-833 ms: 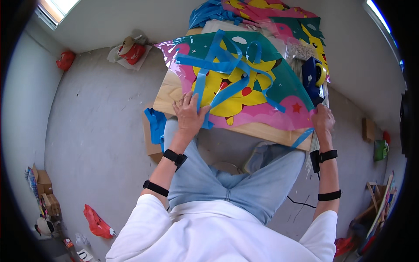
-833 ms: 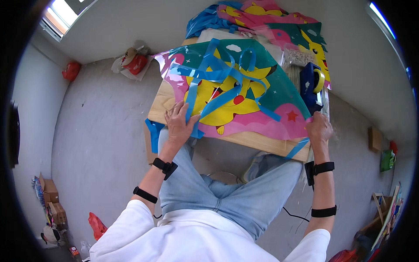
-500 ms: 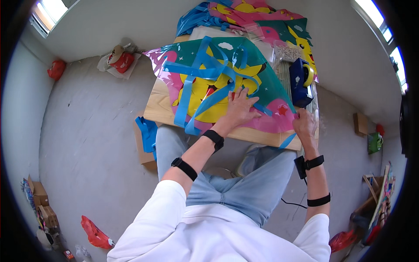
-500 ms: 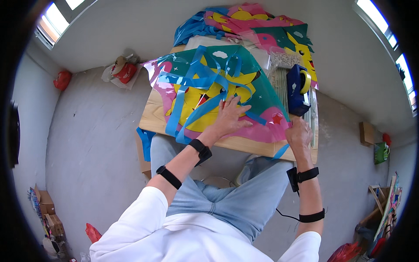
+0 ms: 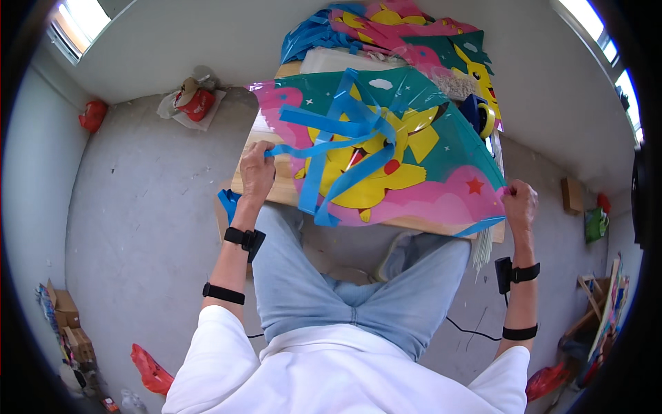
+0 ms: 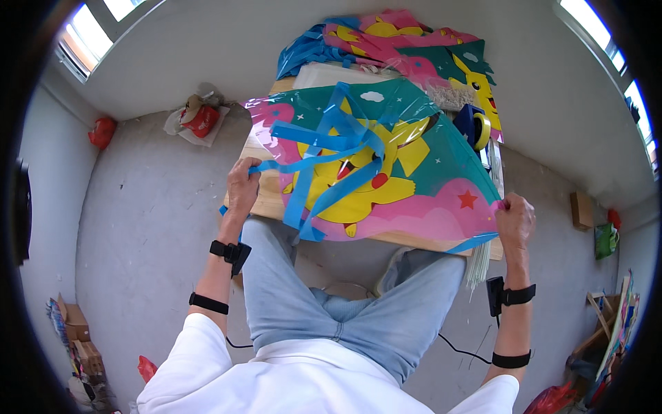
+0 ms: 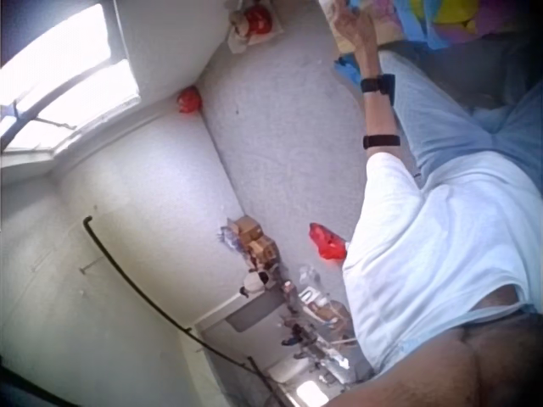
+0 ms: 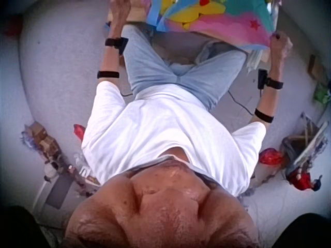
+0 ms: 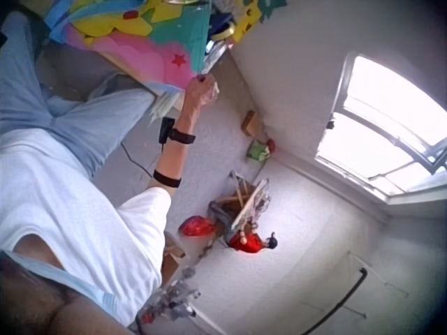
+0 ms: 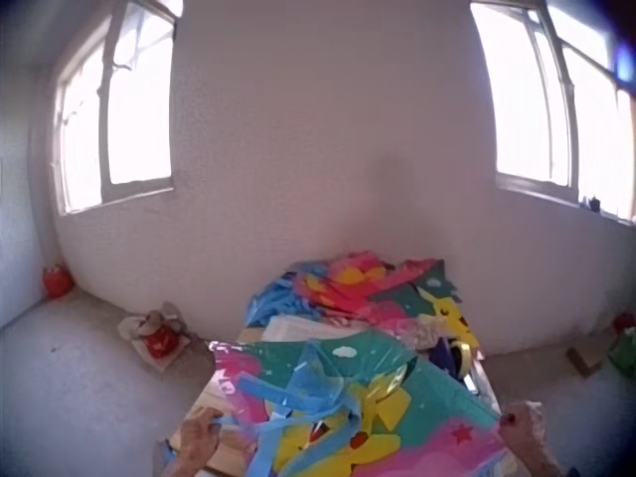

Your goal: Assemble a Pikachu kite by applying tape to secure the various colored plastic components.

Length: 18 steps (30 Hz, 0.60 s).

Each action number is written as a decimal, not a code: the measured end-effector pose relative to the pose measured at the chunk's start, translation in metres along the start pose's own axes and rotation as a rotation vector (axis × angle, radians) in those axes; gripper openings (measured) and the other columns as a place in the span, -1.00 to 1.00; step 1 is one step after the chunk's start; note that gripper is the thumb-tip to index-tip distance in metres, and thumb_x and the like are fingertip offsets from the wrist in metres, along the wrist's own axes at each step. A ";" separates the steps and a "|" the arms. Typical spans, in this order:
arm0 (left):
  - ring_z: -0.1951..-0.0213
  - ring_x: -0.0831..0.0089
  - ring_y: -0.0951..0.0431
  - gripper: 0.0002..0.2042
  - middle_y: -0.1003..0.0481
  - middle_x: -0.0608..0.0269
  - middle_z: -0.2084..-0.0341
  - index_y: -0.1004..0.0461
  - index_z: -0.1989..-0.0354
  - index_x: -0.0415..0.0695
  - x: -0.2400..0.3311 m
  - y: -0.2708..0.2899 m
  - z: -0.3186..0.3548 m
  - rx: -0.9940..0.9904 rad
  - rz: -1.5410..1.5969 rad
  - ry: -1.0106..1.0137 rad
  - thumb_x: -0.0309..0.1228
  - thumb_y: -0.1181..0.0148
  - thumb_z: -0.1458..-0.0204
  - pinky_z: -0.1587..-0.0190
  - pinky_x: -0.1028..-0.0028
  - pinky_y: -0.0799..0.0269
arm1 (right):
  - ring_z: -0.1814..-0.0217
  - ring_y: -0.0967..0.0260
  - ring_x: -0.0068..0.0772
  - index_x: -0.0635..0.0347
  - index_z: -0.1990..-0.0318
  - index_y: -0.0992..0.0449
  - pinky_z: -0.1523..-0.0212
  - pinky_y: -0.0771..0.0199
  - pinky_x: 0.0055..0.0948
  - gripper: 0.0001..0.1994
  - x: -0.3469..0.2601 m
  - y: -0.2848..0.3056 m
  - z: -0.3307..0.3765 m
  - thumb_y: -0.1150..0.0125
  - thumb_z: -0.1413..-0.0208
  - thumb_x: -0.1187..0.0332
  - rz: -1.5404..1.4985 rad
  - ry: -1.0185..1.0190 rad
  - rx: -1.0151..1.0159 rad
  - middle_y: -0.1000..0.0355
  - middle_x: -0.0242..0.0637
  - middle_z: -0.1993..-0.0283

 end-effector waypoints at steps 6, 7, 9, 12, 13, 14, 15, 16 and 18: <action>0.21 -0.03 -0.50 -0.63 -0.46 -0.02 0.31 -0.48 0.08 -0.13 0.055 -0.078 0.070 -0.457 0.066 -0.138 -0.61 -0.07 0.16 0.23 0.13 -0.43 | 0.33 -0.44 0.04 0.25 0.49 -0.49 0.31 -0.40 -0.15 -0.90 0.016 0.065 -0.016 -0.20 0.22 0.43 0.106 0.023 0.112 -0.46 -0.04 0.43; 0.21 -0.02 -0.51 -0.64 -0.45 -0.01 0.33 -0.47 0.11 -0.13 0.083 -0.088 0.080 -0.548 0.056 -0.164 -0.60 -0.08 0.16 0.23 0.13 -0.43 | 0.33 -0.45 0.04 0.24 0.48 -0.49 0.30 -0.40 -0.15 -0.90 0.010 0.077 -0.017 -0.19 0.22 0.44 0.143 0.020 0.140 -0.46 -0.04 0.43; 0.22 -0.01 -0.51 -0.75 -0.44 0.02 0.37 -0.47 0.25 -0.14 0.117 -0.121 0.102 -0.683 0.047 -0.215 -0.60 -0.07 0.17 0.24 0.12 -0.44 | 0.32 -0.45 0.04 0.23 0.47 -0.49 0.29 -0.41 -0.15 -0.90 -0.008 0.086 -0.019 -0.18 0.21 0.44 0.173 0.032 0.166 -0.46 -0.04 0.43; 0.23 -0.01 -0.51 -0.78 -0.45 0.01 0.34 -0.45 0.27 -0.15 0.179 -0.149 0.137 -0.820 0.194 -0.390 -0.59 -0.06 0.15 0.24 0.13 -0.45 | 0.31 -0.45 0.04 0.21 0.47 -0.50 0.28 -0.42 -0.15 -0.91 -0.044 0.083 -0.018 -0.16 0.19 0.43 0.147 0.040 0.161 -0.47 -0.05 0.42; 0.22 -0.01 -0.51 -0.74 -0.45 0.01 0.32 -0.46 0.21 -0.15 0.199 -0.149 0.148 -0.936 0.207 -0.452 -0.59 -0.03 0.12 0.22 0.14 -0.45 | 0.30 -0.45 0.06 0.20 0.47 -0.51 0.26 -0.43 -0.13 -0.91 -0.056 0.074 -0.014 -0.15 0.17 0.41 0.116 0.047 0.162 -0.48 -0.06 0.41; 0.22 -0.01 -0.51 -0.74 -0.45 0.01 0.32 -0.46 0.21 -0.15 0.204 -0.140 0.152 -0.933 0.198 -0.444 -0.59 -0.03 0.12 0.22 0.14 -0.45 | 0.30 -0.45 0.08 0.19 0.47 -0.51 0.25 -0.43 -0.11 -0.91 -0.070 0.061 -0.011 -0.15 0.16 0.40 0.075 0.065 0.156 -0.49 -0.08 0.41; 0.23 -0.02 -0.52 -0.70 -0.47 -0.02 0.29 -0.45 0.15 -0.16 0.212 -0.133 0.163 -1.055 0.276 -0.495 -0.59 -0.02 0.11 0.23 0.14 -0.45 | 0.29 -0.46 0.07 0.19 0.47 -0.51 0.24 -0.44 -0.08 -0.90 -0.086 0.043 -0.007 -0.15 0.14 0.39 0.029 0.113 0.140 -0.49 -0.08 0.41; 0.24 -0.03 -0.52 -0.67 -0.49 -0.05 0.26 -0.45 0.08 -0.17 0.222 -0.127 0.172 -1.179 0.365 -0.555 -0.59 -0.02 0.10 0.24 0.13 -0.44 | 0.28 -0.46 0.06 0.20 0.46 -0.51 0.23 -0.44 -0.06 -0.90 -0.098 0.026 -0.002 -0.16 0.12 0.37 -0.008 0.154 0.128 -0.49 -0.08 0.40; 0.27 0.01 -0.54 -0.65 -0.50 -0.06 0.25 -0.44 0.03 -0.18 0.208 -0.104 0.160 -1.082 0.445 -0.444 -0.59 -0.02 0.06 0.26 0.17 -0.45 | 0.24 -0.48 0.04 0.20 0.41 -0.51 0.23 -0.46 -0.04 -0.88 -0.129 -0.022 0.009 -0.17 0.11 0.38 0.010 0.243 0.082 -0.49 -0.06 0.36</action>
Point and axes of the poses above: each hand's wrist, its own z-axis away from the middle knuckle, its own y-axis out of the back of the hand, x = y × z, the point moved 6 cm from there along -z, towards the middle knuckle
